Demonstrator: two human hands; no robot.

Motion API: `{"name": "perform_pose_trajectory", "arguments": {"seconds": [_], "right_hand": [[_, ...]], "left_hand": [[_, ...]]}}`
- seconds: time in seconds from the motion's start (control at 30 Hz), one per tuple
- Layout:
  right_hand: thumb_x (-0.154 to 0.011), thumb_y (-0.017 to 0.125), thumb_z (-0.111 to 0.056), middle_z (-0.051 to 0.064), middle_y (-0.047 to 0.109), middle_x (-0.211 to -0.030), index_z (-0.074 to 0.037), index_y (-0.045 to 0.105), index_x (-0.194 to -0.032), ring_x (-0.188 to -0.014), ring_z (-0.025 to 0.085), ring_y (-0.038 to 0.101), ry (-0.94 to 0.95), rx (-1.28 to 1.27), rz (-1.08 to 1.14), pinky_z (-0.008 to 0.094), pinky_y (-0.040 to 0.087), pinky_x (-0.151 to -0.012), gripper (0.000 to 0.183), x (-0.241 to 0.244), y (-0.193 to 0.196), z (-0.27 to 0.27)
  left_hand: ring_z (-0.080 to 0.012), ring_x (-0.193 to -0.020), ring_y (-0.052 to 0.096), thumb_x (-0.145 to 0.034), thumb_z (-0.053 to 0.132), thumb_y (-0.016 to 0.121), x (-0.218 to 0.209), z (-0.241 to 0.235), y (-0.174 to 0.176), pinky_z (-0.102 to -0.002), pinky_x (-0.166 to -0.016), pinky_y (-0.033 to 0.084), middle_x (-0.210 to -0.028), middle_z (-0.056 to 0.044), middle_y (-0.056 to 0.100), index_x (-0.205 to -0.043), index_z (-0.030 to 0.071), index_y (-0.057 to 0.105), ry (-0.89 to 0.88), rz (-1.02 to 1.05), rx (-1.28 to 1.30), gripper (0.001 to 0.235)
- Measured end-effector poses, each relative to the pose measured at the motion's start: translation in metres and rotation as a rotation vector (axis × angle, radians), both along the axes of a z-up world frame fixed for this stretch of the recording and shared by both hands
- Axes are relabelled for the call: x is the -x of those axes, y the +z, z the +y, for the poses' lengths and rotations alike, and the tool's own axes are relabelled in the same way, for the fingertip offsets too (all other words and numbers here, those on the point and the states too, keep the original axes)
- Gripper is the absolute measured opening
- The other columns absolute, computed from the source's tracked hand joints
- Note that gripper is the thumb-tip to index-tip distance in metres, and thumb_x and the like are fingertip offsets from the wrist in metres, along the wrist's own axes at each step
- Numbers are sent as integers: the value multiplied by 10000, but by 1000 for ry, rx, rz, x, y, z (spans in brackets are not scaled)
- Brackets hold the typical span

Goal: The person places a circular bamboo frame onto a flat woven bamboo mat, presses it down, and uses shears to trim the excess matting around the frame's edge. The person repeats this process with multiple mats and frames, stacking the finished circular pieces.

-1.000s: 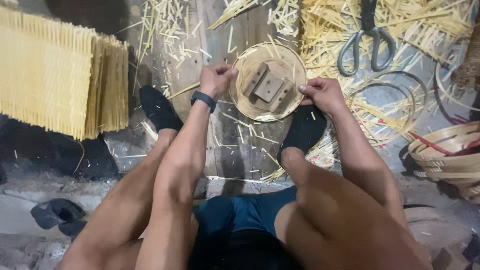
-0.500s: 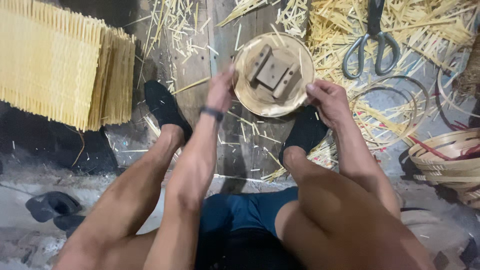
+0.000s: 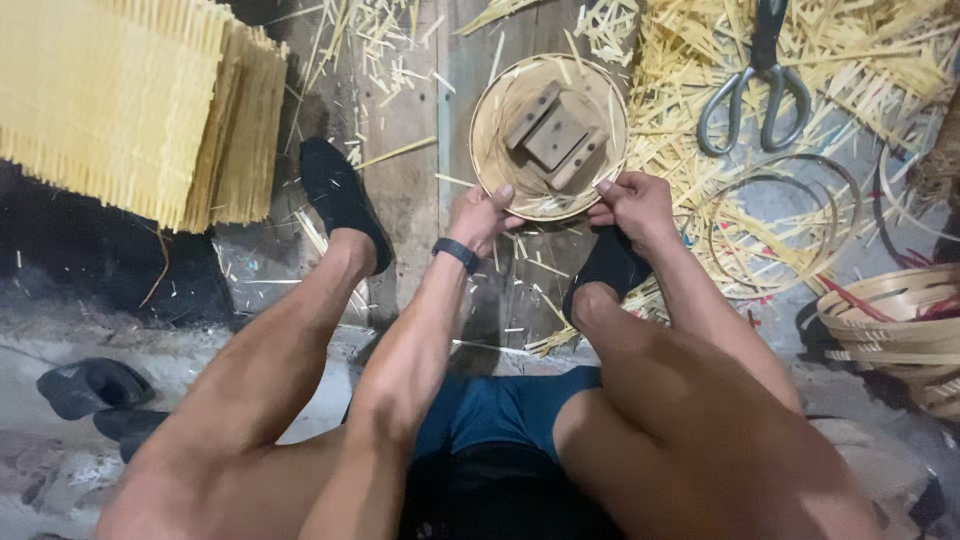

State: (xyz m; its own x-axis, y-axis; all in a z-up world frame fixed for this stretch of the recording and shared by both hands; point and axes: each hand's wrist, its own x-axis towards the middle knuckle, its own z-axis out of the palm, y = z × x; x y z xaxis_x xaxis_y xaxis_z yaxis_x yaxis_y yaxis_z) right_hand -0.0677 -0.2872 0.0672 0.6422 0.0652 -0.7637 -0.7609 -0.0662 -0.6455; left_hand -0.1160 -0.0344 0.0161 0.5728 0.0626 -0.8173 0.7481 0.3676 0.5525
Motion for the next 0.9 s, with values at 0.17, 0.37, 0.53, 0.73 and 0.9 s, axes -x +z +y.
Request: {"name": "perform_pose_trajectory", "arguments": {"seconds": [0.17, 0.37, 0.53, 0.73, 0.9], "right_hand": [[-906, 701, -505, 126, 610, -1258, -75, 430, -1407, -1143, 259, 651, -83, -456, -42, 413, 659, -809, 714, -25, 63, 1], [-939, 707, -338, 128, 602, -1309, -49, 478, -1434, -1237, 272, 595, -242, -724, -5, 445, 539, -1066, 618, -25, 82, 42], [-912, 687, -295, 74, 614, -1307, -85, 489, -1410, -1235, 226, 611, -336, -719, -31, 432, 509, -1095, 575, -19, 76, 53], [-938, 669, -286, 69, 634, -1274, -62, 529, -1387, -1207, 213, 623, -369, -756, -86, 412, 492, -1099, 521, -18, 67, 53], [-930, 654, -337, 77, 635, -1282, -51, 531, -1397, -1211, 222, 624, -300, -750, -87, 392, 509, -1091, 561, -15, 35, 39]], "left_hand": [[-210, -900, 740, -975, 207, 705, -36, 27, 94, -353, -801, 603, -1064, -94, 799, -1244, 73, 721, -393, -543, -541, 301], [-288, -1006, 715, -937, 340, 783, -71, -4, 175, -397, -896, 578, -1138, -192, 727, -1339, 37, 619, -596, -1124, -886, 530], [-340, -949, 714, -1069, 232, 665, -84, -25, 172, -430, -826, 575, -1083, -184, 737, -1381, 45, 614, -588, -1115, -932, 367], [-337, -832, 730, -1032, 266, 674, -88, -30, 166, -434, -759, 570, -955, -175, 739, -1360, 37, 626, -519, -1102, -945, 402], [-333, -1040, 749, -1111, 298, 595, -84, -19, 154, -397, -903, 595, -1139, -195, 740, -1347, 47, 633, -517, -1170, -847, 346]]}}
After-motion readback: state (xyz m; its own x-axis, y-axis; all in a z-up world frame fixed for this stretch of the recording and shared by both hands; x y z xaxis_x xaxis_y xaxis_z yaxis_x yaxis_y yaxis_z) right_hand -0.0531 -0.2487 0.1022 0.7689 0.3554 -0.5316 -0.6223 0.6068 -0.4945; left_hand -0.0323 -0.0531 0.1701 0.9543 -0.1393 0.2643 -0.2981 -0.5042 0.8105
